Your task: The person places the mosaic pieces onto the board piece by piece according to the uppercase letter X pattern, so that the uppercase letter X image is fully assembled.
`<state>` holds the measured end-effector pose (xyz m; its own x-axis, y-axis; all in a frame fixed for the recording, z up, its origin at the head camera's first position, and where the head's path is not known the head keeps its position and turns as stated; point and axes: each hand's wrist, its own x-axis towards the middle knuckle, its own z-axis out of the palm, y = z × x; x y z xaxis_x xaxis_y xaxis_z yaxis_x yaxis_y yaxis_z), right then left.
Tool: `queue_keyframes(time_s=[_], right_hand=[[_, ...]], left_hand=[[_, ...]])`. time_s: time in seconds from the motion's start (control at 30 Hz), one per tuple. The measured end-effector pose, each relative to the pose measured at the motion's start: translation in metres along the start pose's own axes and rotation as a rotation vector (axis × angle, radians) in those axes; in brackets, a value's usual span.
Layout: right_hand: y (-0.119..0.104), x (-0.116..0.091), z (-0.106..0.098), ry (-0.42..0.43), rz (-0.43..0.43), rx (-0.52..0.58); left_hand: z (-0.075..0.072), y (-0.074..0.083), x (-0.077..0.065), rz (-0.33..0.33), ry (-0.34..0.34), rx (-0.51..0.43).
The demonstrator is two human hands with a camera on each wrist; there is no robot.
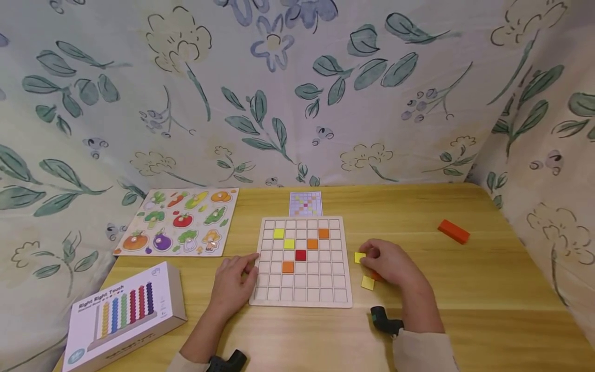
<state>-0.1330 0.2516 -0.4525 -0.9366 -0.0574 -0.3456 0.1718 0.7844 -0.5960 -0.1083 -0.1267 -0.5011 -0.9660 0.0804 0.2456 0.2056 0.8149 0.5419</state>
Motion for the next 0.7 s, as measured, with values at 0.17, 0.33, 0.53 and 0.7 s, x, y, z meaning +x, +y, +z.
queue_keyframes(time_s=[0.17, 0.33, 0.53, 0.7], right_hand=[[0.001, -0.001, -0.002, -0.006, -0.006, 0.022], [0.002, -0.001, -0.001, 0.010, 0.005, 0.005], [-0.010, -0.001, -0.001, 0.033, -0.011, 0.014], [-0.035, -0.003, 0.013, -0.004, -0.102, 0.026]], left_hand=[[0.001, 0.000, -0.001, 0.000, 0.003, 0.000], [0.001, 0.001, -0.001, 0.007, 0.011, -0.007], [0.002, 0.002, 0.002, 0.033, 0.018, -0.017], [0.000, 0.002, 0.001, 0.033, 0.030, -0.010]])
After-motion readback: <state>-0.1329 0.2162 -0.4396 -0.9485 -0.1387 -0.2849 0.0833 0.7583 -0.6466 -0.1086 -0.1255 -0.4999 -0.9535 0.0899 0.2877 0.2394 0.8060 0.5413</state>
